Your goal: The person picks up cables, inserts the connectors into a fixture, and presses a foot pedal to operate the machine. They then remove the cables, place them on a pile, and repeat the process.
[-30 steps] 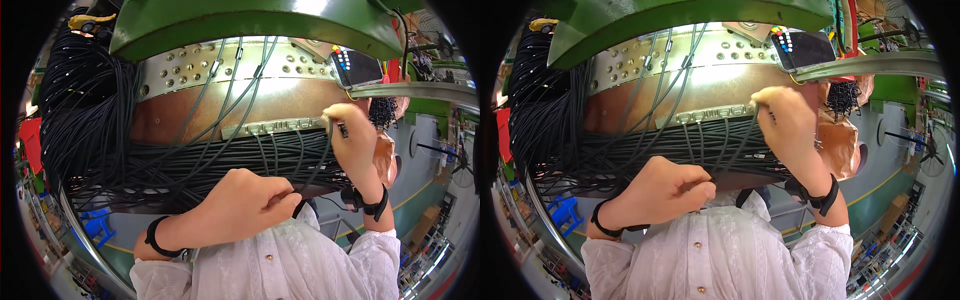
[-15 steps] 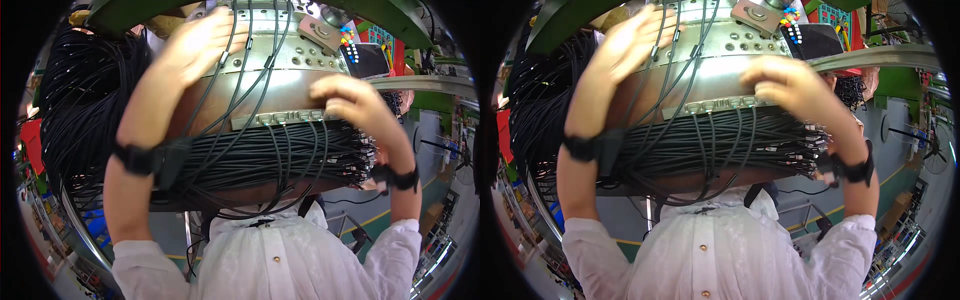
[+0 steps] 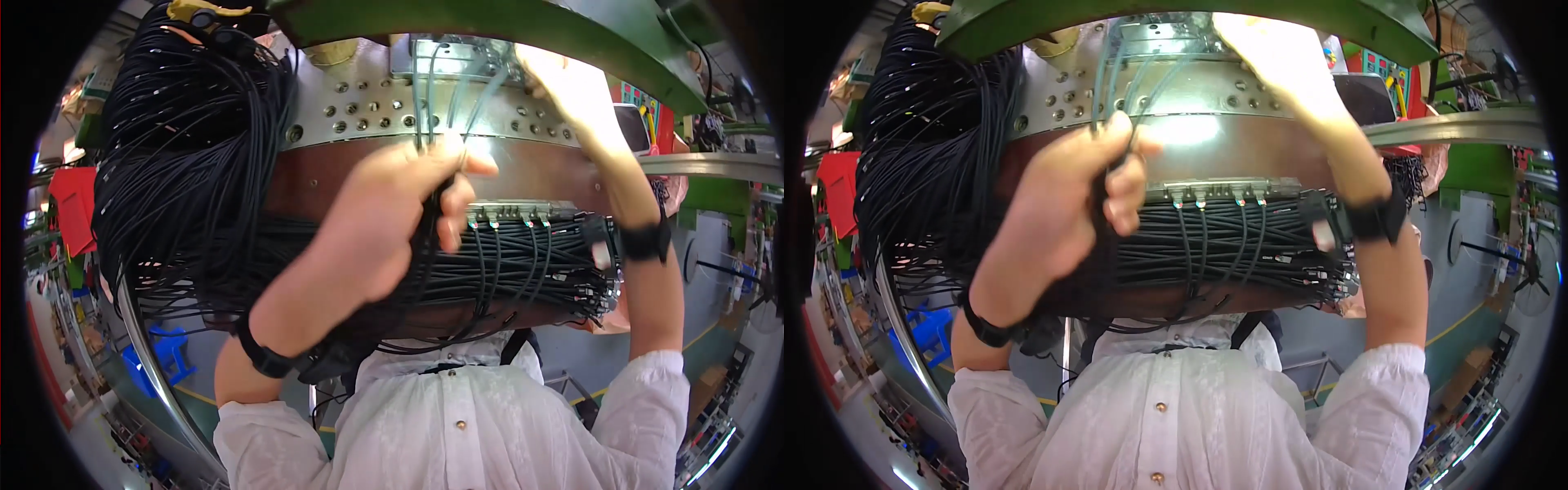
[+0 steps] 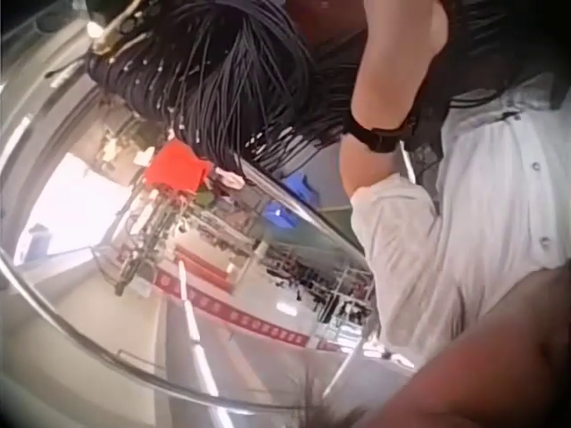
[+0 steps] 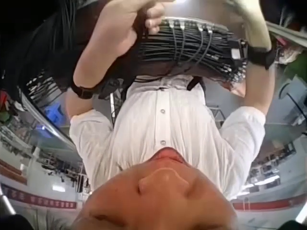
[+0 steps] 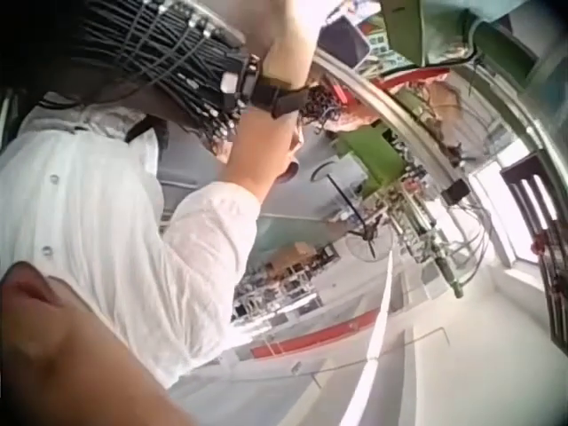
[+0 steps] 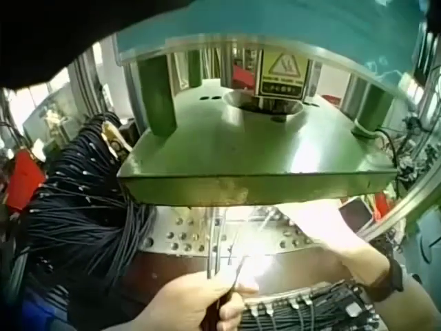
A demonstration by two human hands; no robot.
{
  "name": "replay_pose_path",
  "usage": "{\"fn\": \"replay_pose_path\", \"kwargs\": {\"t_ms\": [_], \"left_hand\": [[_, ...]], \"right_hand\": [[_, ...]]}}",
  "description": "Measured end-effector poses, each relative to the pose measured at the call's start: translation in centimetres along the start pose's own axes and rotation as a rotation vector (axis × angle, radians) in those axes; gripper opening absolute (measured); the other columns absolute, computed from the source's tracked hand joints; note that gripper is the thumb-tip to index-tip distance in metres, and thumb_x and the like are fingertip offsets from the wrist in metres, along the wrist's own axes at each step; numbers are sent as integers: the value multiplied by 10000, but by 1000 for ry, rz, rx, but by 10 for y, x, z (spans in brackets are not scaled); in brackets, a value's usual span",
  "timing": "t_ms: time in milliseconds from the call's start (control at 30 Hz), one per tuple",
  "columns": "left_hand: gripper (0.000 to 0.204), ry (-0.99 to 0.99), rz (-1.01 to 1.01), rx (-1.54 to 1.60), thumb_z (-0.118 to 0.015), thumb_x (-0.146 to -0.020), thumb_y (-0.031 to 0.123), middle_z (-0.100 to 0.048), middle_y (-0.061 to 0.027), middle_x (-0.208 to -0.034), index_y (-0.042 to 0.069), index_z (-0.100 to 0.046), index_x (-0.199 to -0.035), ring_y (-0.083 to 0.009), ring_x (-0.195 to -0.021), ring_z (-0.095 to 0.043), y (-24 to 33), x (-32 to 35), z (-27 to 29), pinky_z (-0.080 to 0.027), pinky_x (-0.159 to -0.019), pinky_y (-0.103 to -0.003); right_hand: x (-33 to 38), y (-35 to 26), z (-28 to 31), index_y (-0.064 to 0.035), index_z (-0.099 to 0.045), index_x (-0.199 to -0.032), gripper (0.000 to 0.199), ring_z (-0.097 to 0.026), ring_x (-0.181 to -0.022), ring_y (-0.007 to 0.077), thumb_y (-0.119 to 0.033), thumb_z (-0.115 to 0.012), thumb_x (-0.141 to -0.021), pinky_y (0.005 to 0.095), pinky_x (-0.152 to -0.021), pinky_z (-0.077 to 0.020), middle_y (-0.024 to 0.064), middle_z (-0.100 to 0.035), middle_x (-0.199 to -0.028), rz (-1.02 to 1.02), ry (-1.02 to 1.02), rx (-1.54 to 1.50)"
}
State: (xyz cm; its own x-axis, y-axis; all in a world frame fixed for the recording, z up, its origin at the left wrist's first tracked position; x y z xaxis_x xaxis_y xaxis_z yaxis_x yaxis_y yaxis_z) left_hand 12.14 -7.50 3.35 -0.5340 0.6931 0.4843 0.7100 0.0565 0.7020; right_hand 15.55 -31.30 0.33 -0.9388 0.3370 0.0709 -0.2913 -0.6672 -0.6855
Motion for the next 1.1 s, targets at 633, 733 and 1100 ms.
{"fn": "replay_pose_path", "kwargs": {"t_ms": [633, 733, 1100], "left_hand": [[482, 1053, -395, -1056, -470, -918, 430, -635, -78, -834, -26, -619, -963, -113, -697, -589, 229, 116, 228, -484, -642, -220], [468, 377, -333, -1050, -443, -932, 392, -651, -98, -759, -38, -628, -951, -119, -576, -587, 127, 48, 130, -475, -574, -194], [331, -379, 143, 378, -412, -952, 294, -464, -25, -588, -7, -514, -861, -120, -478, -445, 2, -58, -8, -429, -491, -282]], "right_hand": [[115, -42, -8, -55, -631, -1026, 272, -568, -925, 284, -66, -633, -754, 340, -788, -454, 117, -617, -952, 787, 148, 262], [139, -19, -35, -36, -626, -1026, 270, -565, -926, 280, -47, -629, -757, 322, -809, -451, 110, -614, -974, 500, -164, 197], [-2, -33, -15, -28, -571, -789, 215, -512, -682, 126, -141, -440, -916, 266, -591, -408, 31, -555, -737, 563, 221, 41]]}}
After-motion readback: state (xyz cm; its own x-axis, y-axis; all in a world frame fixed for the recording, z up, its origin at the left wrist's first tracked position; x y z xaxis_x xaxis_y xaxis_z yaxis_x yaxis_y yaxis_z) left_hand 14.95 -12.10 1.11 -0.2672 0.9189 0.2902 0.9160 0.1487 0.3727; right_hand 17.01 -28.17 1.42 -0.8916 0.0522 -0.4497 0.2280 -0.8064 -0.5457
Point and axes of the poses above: each hand's wrist, its own x-axis away from the middle knuckle, its own z-axis out of the back of the hand, y = z × x, the point moved 5 cm from there along -x, towards the middle knuckle
